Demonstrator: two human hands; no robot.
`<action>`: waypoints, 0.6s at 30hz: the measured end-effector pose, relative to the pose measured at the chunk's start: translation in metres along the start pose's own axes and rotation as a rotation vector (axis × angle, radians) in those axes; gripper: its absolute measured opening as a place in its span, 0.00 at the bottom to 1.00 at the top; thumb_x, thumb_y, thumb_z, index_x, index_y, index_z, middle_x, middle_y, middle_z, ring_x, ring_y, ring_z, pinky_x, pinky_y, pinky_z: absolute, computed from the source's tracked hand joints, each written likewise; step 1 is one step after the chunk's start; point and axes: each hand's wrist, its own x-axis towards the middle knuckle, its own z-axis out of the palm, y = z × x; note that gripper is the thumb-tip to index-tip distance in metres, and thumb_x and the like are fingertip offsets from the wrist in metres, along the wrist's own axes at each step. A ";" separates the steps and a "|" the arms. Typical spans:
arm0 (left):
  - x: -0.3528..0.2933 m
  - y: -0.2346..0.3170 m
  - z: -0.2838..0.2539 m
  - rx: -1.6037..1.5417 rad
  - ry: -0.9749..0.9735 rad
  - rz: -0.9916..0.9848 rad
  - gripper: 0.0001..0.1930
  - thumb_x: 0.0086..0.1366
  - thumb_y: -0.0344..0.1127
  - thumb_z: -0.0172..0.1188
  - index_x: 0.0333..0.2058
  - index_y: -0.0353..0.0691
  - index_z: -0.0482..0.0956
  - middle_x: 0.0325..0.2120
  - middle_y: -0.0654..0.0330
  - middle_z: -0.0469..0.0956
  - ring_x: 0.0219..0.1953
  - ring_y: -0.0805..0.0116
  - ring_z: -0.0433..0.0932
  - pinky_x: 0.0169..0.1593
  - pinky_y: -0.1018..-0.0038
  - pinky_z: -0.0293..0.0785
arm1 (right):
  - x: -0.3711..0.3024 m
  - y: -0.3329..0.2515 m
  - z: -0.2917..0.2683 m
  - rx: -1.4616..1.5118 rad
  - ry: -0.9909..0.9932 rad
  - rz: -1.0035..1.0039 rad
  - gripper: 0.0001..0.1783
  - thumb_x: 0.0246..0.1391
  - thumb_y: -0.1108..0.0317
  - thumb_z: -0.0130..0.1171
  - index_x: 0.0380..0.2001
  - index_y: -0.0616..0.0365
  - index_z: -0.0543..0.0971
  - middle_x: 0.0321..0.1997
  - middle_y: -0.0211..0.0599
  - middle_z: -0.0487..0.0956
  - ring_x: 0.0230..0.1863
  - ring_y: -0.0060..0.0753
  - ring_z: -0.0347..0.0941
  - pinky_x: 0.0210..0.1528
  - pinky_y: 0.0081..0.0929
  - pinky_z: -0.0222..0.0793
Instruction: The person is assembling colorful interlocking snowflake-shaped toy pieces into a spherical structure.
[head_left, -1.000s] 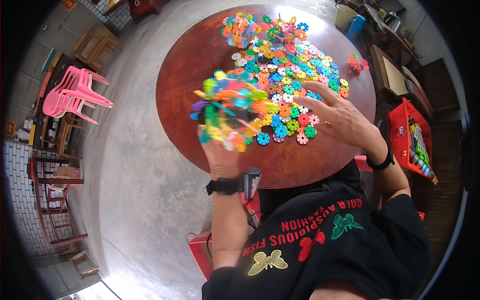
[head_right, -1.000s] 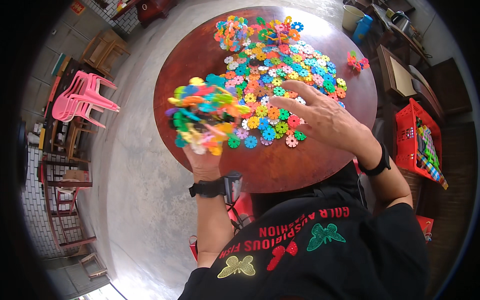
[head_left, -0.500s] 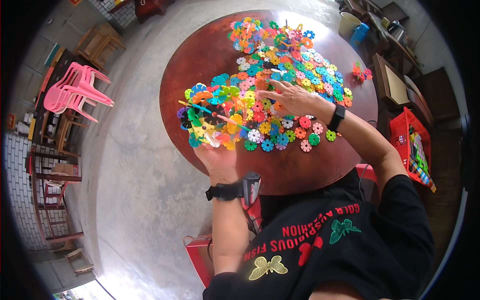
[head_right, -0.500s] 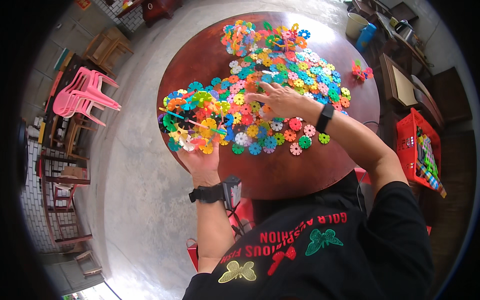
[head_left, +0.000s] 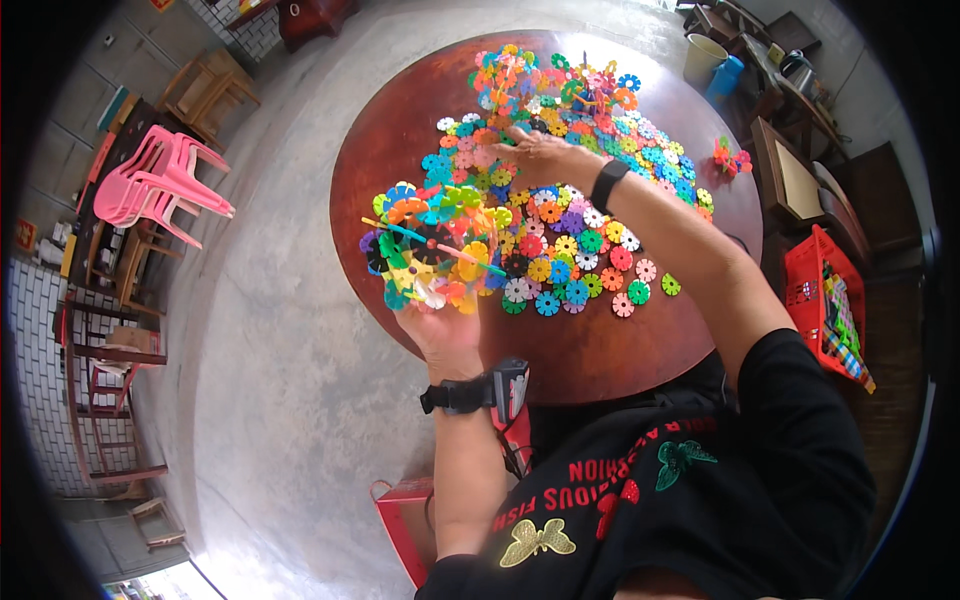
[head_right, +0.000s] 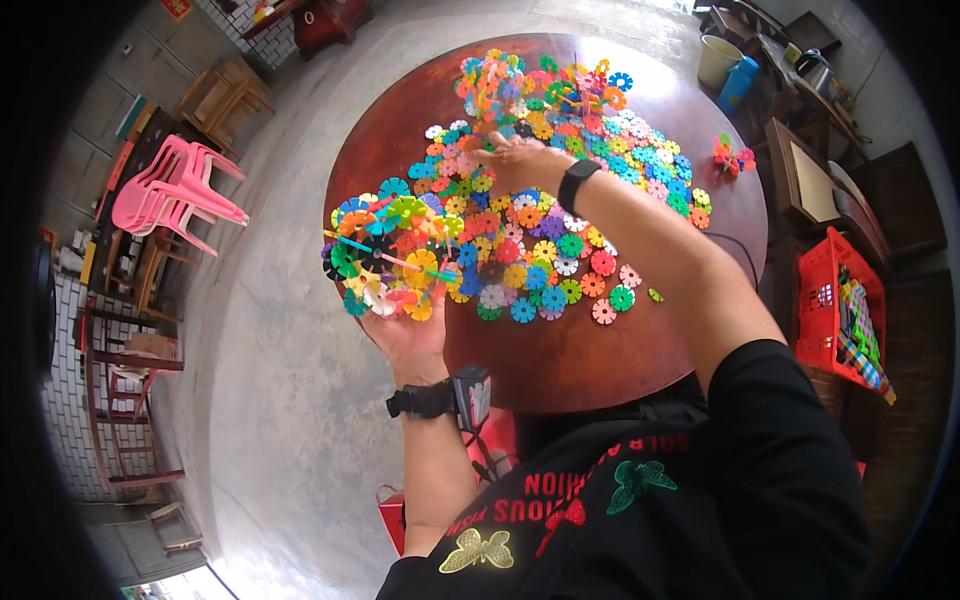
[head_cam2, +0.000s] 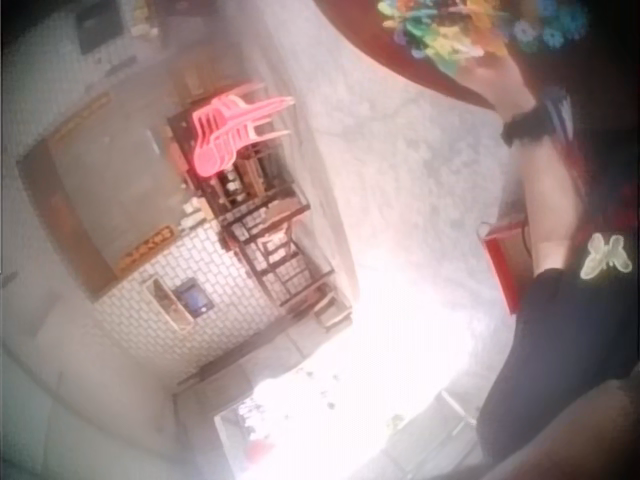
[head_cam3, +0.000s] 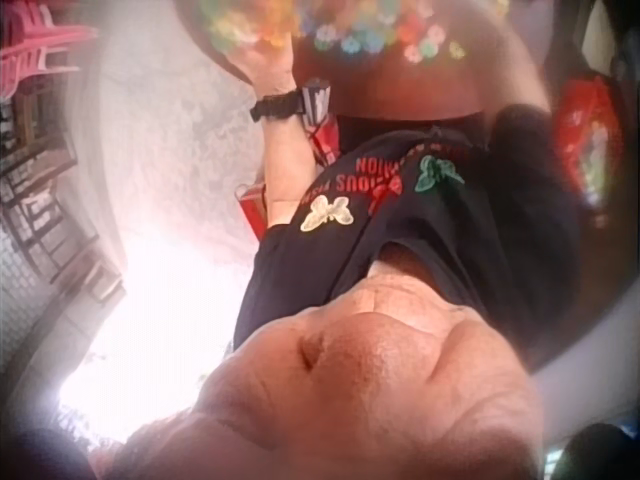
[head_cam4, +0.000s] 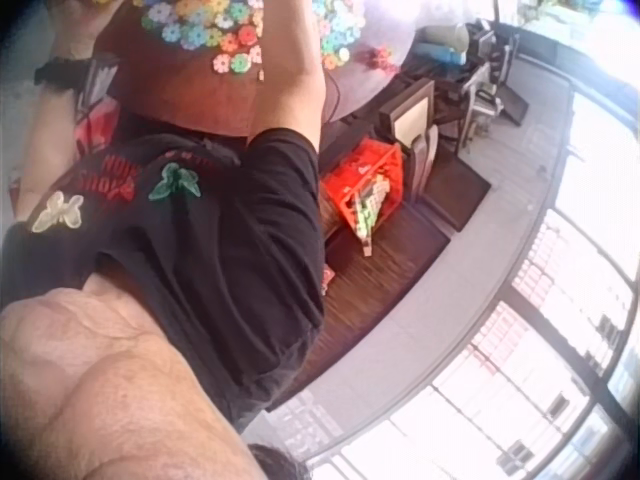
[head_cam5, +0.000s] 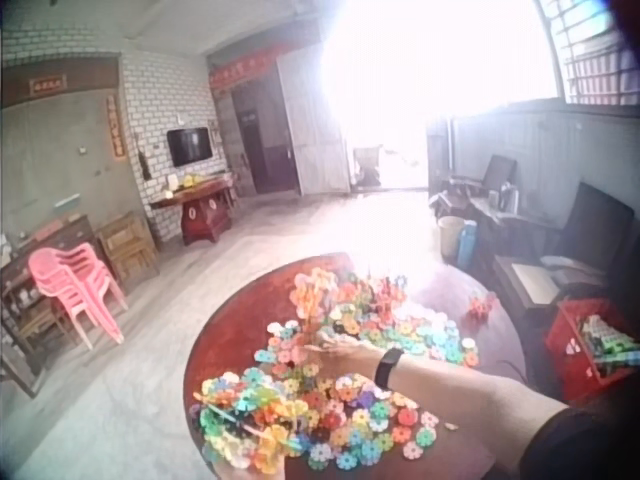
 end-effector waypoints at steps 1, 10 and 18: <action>0.002 -0.002 0.001 0.008 0.034 -0.005 0.31 0.58 0.51 0.58 0.58 0.46 0.68 0.55 0.61 0.72 0.56 0.58 0.71 0.57 0.55 0.70 | -0.007 0.006 -0.001 -0.047 0.021 -0.028 0.43 0.48 0.51 0.62 0.68 0.33 0.57 0.67 0.44 0.58 0.65 0.53 0.59 0.64 0.47 0.59; 0.002 0.002 -0.003 0.020 0.087 0.002 0.26 0.62 0.52 0.49 0.56 0.47 0.70 0.52 0.62 0.73 0.55 0.58 0.71 0.55 0.54 0.68 | -0.171 -0.044 0.008 -0.256 0.105 -0.792 0.32 0.50 0.47 0.60 0.59 0.38 0.69 0.67 0.40 0.60 0.65 0.45 0.59 0.54 0.44 0.67; 0.005 -0.005 -0.019 0.063 0.007 -0.043 0.27 0.61 0.54 0.54 0.56 0.49 0.70 0.53 0.61 0.74 0.56 0.55 0.70 0.53 0.49 0.70 | -0.130 0.028 0.030 -0.216 0.167 -0.637 0.29 0.50 0.61 0.62 0.57 0.32 0.70 0.67 0.30 0.61 0.67 0.40 0.57 0.63 0.47 0.61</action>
